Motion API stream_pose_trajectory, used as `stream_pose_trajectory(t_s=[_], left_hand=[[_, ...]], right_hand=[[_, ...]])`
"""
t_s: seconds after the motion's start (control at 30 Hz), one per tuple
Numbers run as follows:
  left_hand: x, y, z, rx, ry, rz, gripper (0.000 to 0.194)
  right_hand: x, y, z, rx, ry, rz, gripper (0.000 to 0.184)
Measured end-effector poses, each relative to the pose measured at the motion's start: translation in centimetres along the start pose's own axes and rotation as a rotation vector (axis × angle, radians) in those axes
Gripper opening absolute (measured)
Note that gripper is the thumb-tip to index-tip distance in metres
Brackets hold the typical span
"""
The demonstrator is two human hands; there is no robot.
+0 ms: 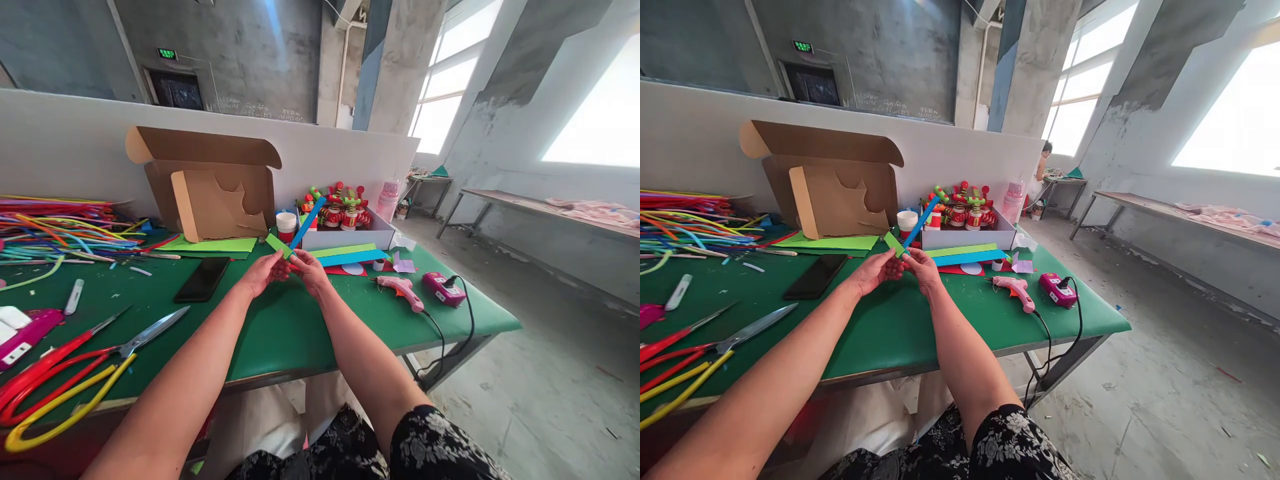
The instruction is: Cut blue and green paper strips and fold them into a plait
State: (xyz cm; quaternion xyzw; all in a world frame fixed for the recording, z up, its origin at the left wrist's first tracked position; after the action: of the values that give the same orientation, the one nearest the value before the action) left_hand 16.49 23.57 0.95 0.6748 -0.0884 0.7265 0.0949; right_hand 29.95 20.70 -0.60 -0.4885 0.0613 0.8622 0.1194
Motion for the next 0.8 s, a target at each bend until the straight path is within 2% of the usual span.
stream_pose_trajectory(t_s=[0.13, 0.27, 0.6, 0.8], left_hand=[[-0.4, -0.1, 0.0, -0.033, 0.042, -0.014, 0.038], [-0.8, -0.7, -0.4, -0.015, 0.017, 0.0, 0.027], [-1.5, -1.1, -0.2, 0.012, -0.124, 0.055, 0.027], [-1.6, -1.4, -0.4, 0.047, -0.171, 0.065, 0.031]], right_hand=[[0.1, 0.3, 0.2, -0.026, 0.01, 0.015, 0.038], [0.1, 0.5, 0.3, -0.036, 0.039, 0.029, 0.04], [0.6, -0.5, -0.9, 0.11, 0.161, -0.042, 0.04], [0.6, -0.4, -0.8, 0.133, 0.229, -0.084, 0.042]])
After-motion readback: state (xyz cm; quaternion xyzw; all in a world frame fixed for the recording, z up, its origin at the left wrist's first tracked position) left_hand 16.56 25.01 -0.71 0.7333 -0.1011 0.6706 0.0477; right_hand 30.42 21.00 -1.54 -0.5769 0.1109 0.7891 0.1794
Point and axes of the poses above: each hand's wrist, its own y-axis away from the middle knuckle, its own z-axis out of the palm, x = y × z, the point moved 3 cm from there along -y, towards the middle knuckle, and after that the axes turned 11 degrees about x, right-handed, at the moved point
